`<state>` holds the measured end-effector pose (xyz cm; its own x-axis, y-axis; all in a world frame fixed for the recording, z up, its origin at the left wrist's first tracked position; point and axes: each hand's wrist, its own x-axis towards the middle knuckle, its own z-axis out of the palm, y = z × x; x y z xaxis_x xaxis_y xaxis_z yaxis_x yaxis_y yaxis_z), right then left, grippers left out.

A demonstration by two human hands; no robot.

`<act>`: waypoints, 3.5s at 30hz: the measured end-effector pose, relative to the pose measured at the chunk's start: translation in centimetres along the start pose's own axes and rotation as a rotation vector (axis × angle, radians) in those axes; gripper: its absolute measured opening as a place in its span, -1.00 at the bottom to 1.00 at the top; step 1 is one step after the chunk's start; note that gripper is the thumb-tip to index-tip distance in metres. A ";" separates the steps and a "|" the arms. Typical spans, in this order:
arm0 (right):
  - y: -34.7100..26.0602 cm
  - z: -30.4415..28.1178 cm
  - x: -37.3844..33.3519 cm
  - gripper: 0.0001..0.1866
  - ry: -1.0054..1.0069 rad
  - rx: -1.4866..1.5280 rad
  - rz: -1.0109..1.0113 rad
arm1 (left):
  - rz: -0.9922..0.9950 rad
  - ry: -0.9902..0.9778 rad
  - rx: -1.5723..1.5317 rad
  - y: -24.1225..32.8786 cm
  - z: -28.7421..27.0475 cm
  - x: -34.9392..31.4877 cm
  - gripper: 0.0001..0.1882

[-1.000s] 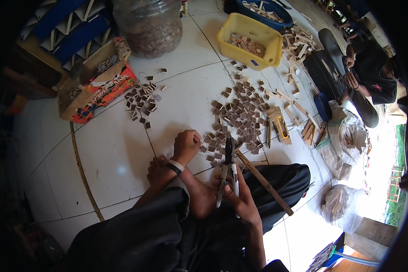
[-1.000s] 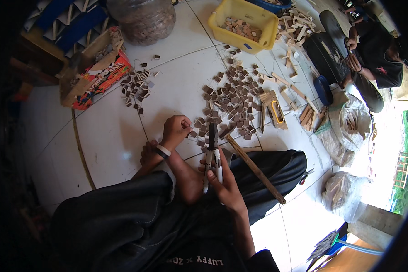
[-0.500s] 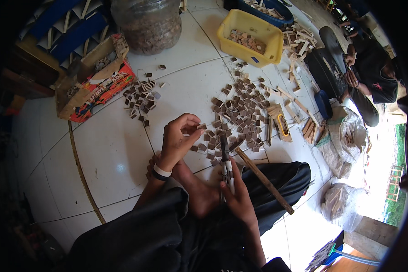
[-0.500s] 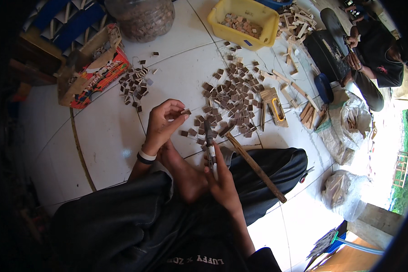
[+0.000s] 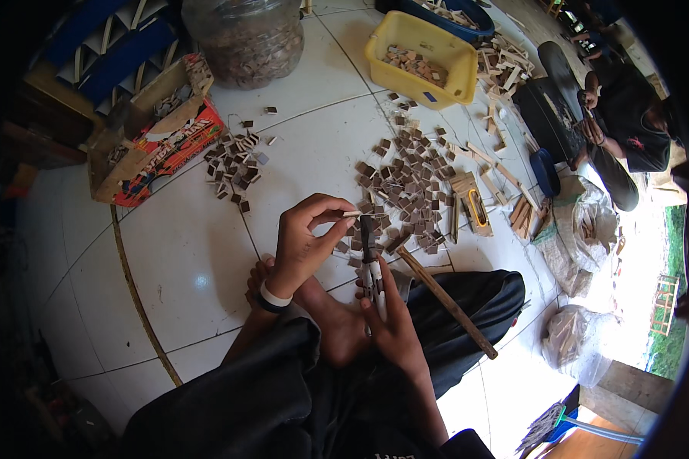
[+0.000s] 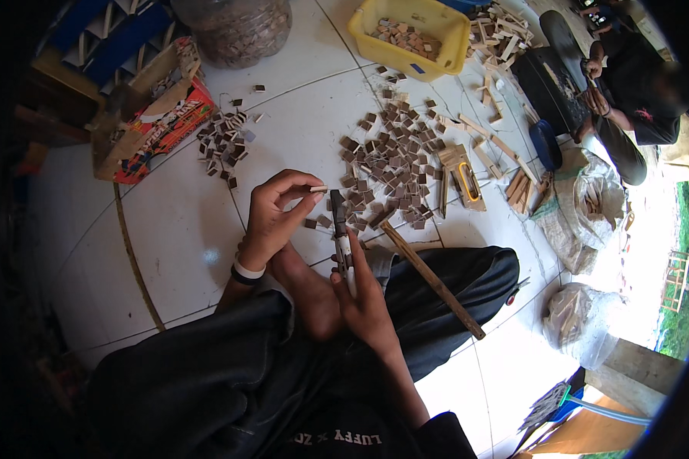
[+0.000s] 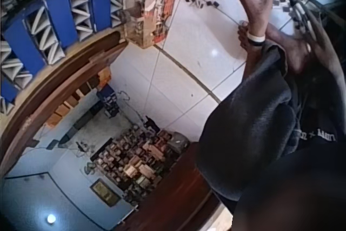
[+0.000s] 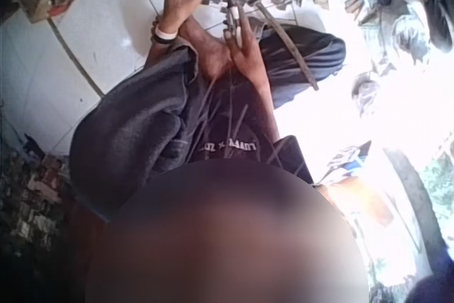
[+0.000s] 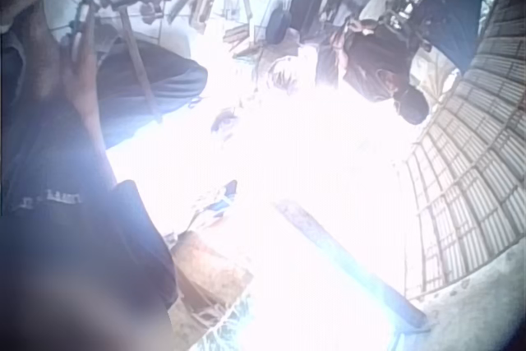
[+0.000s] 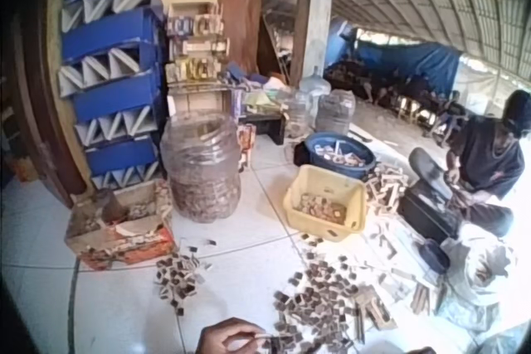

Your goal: The person sits on the floor and uses a knife to shave and shape small wooden blocks. They pick up blocks from a pile, carve them with the knife, and place the finished pieces into a nearby box.

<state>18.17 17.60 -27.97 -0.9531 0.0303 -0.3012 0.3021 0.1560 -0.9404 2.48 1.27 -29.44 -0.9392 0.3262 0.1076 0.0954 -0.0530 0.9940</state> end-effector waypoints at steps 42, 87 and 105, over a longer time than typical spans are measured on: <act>-3.4 1.3 0.1 -0.14 -0.076 0.480 0.272 | -0.086 0.281 -0.375 -2.2 3.2 -1.8 -0.73; 0.1 2.7 0.4 -0.16 -0.034 0.188 -0.049 | -0.066 0.242 -0.412 -2.1 2.6 -2.1 -0.66; -2.2 4.7 1.4 0.03 0.207 -0.534 -0.102 | 0.042 0.327 0.026 -0.5 1.5 -2.4 -0.74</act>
<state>16.29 12.64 -27.07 -0.9769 0.1732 -0.1256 0.2087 0.6430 -0.7369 5.20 1.88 -30.13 -0.9900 0.0035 0.1413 0.1411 -0.0341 0.9894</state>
